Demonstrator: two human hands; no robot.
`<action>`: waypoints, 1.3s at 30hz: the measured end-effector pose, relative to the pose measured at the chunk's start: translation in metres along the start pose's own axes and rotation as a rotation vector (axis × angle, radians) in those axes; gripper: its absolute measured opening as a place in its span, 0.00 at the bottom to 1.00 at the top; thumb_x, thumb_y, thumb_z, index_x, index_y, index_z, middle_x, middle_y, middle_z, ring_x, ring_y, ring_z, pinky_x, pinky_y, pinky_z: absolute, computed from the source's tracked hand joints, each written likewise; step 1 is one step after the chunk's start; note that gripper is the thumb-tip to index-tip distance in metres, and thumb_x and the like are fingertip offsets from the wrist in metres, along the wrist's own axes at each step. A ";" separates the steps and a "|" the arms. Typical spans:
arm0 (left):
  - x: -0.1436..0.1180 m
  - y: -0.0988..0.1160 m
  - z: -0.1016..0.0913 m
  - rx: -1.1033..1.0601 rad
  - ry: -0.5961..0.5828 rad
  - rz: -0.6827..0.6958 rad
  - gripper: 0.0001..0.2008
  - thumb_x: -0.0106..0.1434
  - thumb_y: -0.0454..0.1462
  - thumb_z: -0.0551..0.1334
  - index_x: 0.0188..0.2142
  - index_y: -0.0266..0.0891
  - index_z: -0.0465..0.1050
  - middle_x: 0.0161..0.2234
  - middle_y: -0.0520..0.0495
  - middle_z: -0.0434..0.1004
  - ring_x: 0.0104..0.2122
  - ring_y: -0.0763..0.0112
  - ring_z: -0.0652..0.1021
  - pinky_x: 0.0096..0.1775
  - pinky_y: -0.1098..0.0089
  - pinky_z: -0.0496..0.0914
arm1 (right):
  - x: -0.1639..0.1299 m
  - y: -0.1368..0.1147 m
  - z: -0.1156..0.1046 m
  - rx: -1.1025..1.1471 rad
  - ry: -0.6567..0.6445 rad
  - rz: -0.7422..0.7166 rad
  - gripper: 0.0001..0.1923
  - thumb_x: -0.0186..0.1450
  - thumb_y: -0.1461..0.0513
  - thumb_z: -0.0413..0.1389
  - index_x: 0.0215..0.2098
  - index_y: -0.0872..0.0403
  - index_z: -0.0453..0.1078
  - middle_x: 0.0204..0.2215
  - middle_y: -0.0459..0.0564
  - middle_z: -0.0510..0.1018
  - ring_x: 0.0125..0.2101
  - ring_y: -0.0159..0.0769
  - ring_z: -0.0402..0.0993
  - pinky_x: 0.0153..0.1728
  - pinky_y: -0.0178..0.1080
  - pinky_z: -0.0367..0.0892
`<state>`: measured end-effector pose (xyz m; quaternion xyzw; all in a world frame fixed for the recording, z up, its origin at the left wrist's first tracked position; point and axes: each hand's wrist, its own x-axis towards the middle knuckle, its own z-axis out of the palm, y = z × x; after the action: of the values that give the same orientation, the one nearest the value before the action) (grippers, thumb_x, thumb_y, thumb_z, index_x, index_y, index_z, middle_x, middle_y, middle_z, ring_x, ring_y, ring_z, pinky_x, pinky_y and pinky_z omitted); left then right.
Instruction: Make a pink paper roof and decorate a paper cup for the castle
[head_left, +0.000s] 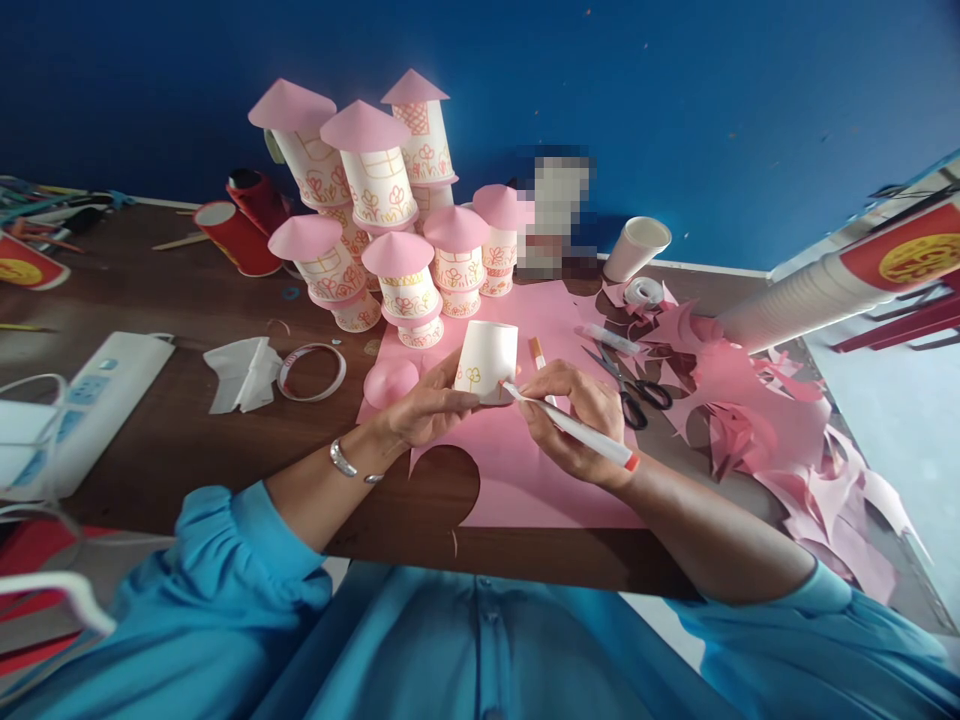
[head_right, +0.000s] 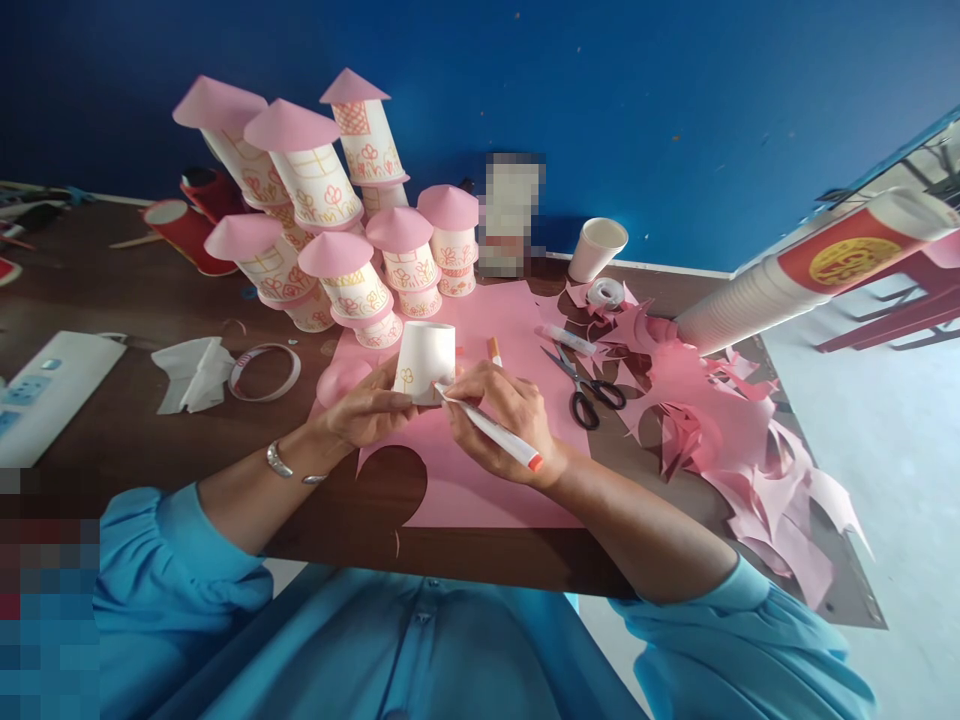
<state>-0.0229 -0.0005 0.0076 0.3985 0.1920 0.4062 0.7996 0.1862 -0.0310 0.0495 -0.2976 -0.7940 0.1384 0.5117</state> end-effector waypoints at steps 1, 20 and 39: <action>0.000 -0.001 -0.001 0.006 0.009 -0.004 0.22 0.56 0.35 0.75 0.50 0.41 0.78 0.35 0.50 0.83 0.36 0.67 0.82 0.45 0.66 0.74 | 0.000 0.000 0.000 -0.006 -0.001 0.004 0.09 0.67 0.69 0.59 0.42 0.49 0.69 0.31 0.47 0.81 0.29 0.34 0.80 0.31 0.35 0.75; -0.001 0.001 0.002 0.004 -0.009 -0.004 0.31 0.58 0.36 0.74 0.61 0.42 0.72 0.38 0.47 0.85 0.44 0.58 0.84 0.52 0.59 0.75 | -0.001 -0.002 0.000 -0.010 0.018 0.009 0.10 0.66 0.69 0.59 0.42 0.49 0.69 0.29 0.45 0.79 0.28 0.35 0.78 0.28 0.37 0.74; 0.000 0.004 0.004 0.046 0.008 -0.011 0.33 0.57 0.36 0.75 0.61 0.43 0.72 0.41 0.46 0.84 0.42 0.59 0.84 0.48 0.62 0.76 | -0.002 -0.002 0.002 0.032 -0.005 0.023 0.09 0.66 0.69 0.59 0.41 0.49 0.70 0.31 0.46 0.81 0.29 0.34 0.80 0.30 0.35 0.74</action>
<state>-0.0222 -0.0016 0.0132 0.4142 0.2069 0.3990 0.7915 0.1850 -0.0334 0.0480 -0.2982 -0.7894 0.1578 0.5129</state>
